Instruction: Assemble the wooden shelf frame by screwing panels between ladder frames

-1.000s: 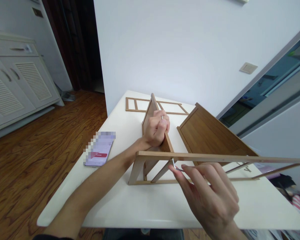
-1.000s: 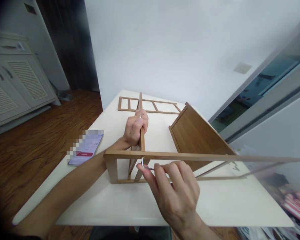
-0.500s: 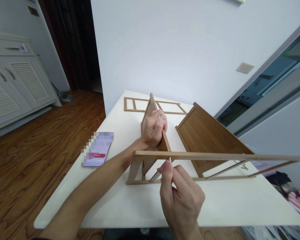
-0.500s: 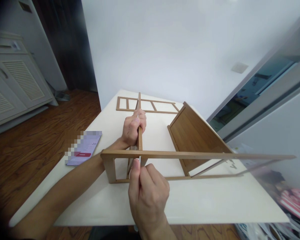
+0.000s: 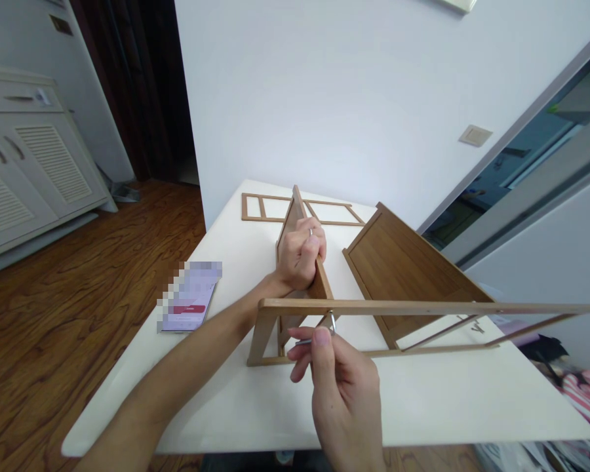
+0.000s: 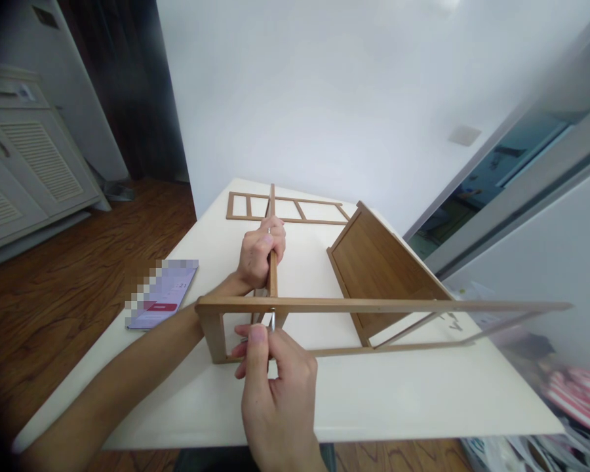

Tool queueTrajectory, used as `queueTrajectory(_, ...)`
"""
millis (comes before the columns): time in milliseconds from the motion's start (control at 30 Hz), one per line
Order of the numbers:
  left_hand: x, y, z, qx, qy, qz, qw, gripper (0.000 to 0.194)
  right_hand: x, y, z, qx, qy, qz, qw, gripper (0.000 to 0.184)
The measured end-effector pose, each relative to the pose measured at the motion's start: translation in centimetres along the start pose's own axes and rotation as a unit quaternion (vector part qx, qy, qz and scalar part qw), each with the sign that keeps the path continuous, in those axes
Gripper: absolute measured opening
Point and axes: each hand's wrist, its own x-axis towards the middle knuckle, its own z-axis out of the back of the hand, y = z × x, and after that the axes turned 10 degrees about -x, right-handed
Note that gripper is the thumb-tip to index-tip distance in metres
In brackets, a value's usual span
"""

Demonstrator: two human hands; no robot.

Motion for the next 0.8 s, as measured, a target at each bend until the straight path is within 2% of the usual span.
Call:
queueTrajectory(100, 0.0, 0.0, 0.0, 0.005, 0.001, 0.002, 1.000, 0.064, -0.2, -0.5, 0.1, -0.013, -0.007, 0.016, 1.000, 0.043)
queueTrajectory(233, -0.1, 0.2, -0.1, 0.004, -0.001, 0.001, 1.000, 0.063, -0.3, -0.7, 0.0, 0.008, 0.024, 0.009, 1.000, 0.045)
queueTrajectory(467, -0.1, 0.1, 0.0, 0.000, 0.004, -0.002, 1.000, 0.062, -0.2, -1.4, 0.5, -0.051, -0.017, 0.064, 0.997, 0.041)
queueTrajectory(800, -0.3, 0.4, -0.2, -0.028, -0.009, -0.003, 1.000, 0.059, 0.0, -1.6, 1.3, -0.080, 0.026, 0.080, 0.993, 0.037)
